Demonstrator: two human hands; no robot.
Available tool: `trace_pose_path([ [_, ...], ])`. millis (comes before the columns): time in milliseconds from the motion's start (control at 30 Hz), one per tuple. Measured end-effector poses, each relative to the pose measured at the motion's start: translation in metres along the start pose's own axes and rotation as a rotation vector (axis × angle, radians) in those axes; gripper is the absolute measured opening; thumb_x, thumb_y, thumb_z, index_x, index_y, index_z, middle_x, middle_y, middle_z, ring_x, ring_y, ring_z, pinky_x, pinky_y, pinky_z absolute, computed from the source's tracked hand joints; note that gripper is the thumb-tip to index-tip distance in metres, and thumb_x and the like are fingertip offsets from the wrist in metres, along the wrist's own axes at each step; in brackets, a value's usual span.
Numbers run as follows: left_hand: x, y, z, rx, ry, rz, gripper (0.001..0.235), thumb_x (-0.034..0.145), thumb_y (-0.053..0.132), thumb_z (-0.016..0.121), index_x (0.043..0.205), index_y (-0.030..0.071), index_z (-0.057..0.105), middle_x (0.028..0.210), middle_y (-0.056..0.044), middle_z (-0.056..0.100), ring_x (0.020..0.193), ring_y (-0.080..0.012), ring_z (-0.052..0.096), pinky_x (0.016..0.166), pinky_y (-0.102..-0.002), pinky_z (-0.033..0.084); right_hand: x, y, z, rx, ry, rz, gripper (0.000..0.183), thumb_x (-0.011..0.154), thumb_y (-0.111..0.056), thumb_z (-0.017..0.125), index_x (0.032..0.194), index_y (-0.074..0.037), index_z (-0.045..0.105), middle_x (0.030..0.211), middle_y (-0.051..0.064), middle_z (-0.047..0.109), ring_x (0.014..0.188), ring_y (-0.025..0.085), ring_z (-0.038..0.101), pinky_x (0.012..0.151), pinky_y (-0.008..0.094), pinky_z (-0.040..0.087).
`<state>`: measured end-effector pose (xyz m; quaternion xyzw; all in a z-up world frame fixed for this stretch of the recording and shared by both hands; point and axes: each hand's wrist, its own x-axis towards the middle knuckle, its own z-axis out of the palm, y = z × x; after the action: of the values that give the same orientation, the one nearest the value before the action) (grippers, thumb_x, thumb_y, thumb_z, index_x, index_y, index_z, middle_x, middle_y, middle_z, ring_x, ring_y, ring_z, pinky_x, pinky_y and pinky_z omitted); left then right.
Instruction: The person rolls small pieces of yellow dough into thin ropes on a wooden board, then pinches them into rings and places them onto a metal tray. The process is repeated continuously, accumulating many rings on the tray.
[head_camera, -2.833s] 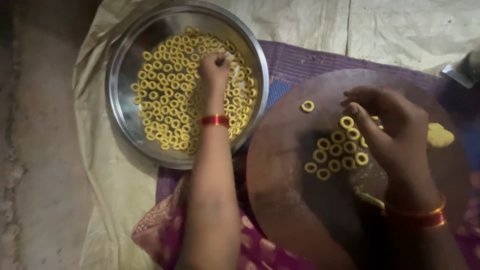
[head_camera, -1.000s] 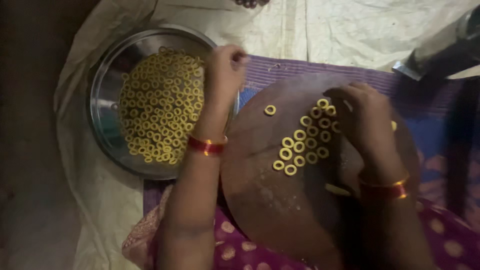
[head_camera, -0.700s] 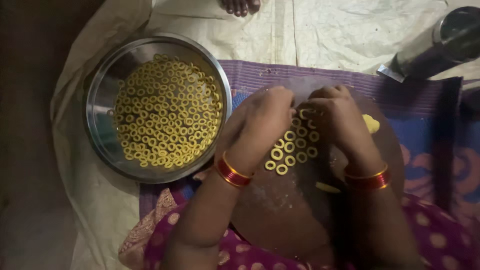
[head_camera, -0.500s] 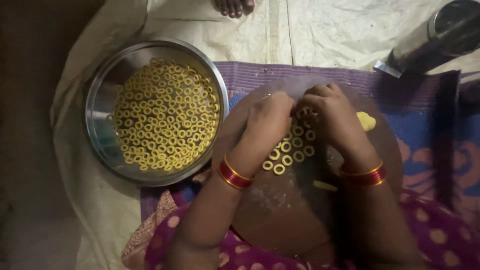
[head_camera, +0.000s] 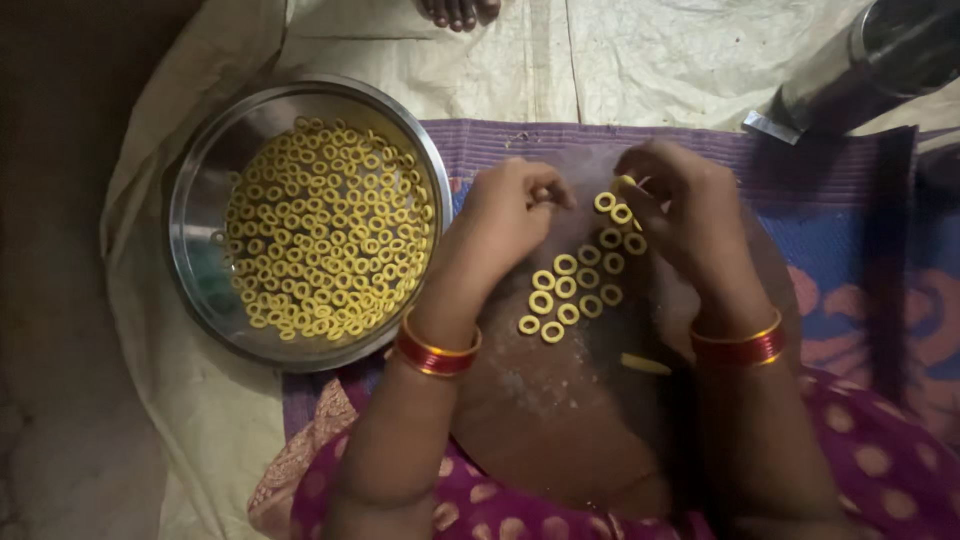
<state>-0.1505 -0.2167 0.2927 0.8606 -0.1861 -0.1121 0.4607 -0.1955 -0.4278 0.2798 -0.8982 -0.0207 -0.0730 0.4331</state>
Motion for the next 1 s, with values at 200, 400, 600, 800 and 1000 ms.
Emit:
trace_pose_path([
  [200, -0.032, 0.023, -0.005, 0.191, 0.067, -0.044, 0.017, 0.087, 0.001, 0.065, 0.093, 0.01, 0.079, 0.101, -0.013, 0.068, 0.09, -0.0291, 0.069, 0.083, -0.039, 0.056, 0.002, -0.005, 0.003, -0.04, -0.049, -0.163, 0.022, 0.088, -0.003, 0.079, 0.109, -0.008, 0.077, 0.087, 0.01, 0.073, 0.068, 0.015, 0.064, 0.062, 0.03, 0.05],
  [400, -0.057, 0.012, 0.039, 0.287, 0.247, 0.009, 0.007, 0.084, 0.005, 0.07, 0.089, 0.004, 0.074, 0.103, -0.016, 0.062, 0.091, -0.038, 0.066, 0.08, -0.048, 0.054, 0.001, -0.013, 0.012, 0.121, -0.12, -0.121, 0.025, 0.087, 0.002, 0.075, 0.11, -0.005, 0.074, 0.086, 0.005, 0.073, 0.065, 0.007, 0.06, 0.057, 0.025, 0.047],
  [600, -0.057, -0.015, 0.056, 0.524, 0.256, 0.133, 0.007, 0.077, -0.001, 0.069, 0.076, 0.002, 0.063, 0.102, -0.017, 0.058, 0.09, -0.0391, 0.065, 0.081, -0.051, 0.054, 0.001, -0.018, 0.016, 0.176, -0.156, -0.088, 0.016, 0.09, -0.001, 0.077, 0.105, -0.002, 0.071, 0.085, 0.003, 0.07, 0.067, 0.004, 0.057, 0.057, 0.023, 0.046],
  [800, -0.057, -0.012, 0.053, 0.413, 0.251, 0.06, 0.007, 0.078, -0.002, 0.067, 0.08, 0.002, 0.063, 0.102, -0.017, 0.059, 0.093, -0.0393, 0.065, 0.08, -0.051, 0.054, 0.0, -0.017, 0.019, 0.218, -0.153, -0.082, 0.014, 0.091, -0.002, 0.078, 0.102, 0.0, 0.069, 0.083, 0.002, 0.066, 0.069, 0.003, 0.056, 0.059, 0.022, 0.046],
  [1000, -0.048, -0.014, 0.023, 0.166, 0.281, -0.013, 0.011, 0.072, 0.004, 0.076, 0.083, 0.005, 0.074, 0.097, -0.014, 0.067, 0.091, -0.0347, 0.067, 0.076, -0.044, 0.054, 0.0, -0.017, 0.018, 0.276, -0.13, -0.109, 0.012, 0.091, 0.001, 0.077, 0.101, 0.0, 0.07, 0.092, 0.003, 0.07, 0.081, 0.005, 0.065, 0.069, 0.021, 0.053],
])
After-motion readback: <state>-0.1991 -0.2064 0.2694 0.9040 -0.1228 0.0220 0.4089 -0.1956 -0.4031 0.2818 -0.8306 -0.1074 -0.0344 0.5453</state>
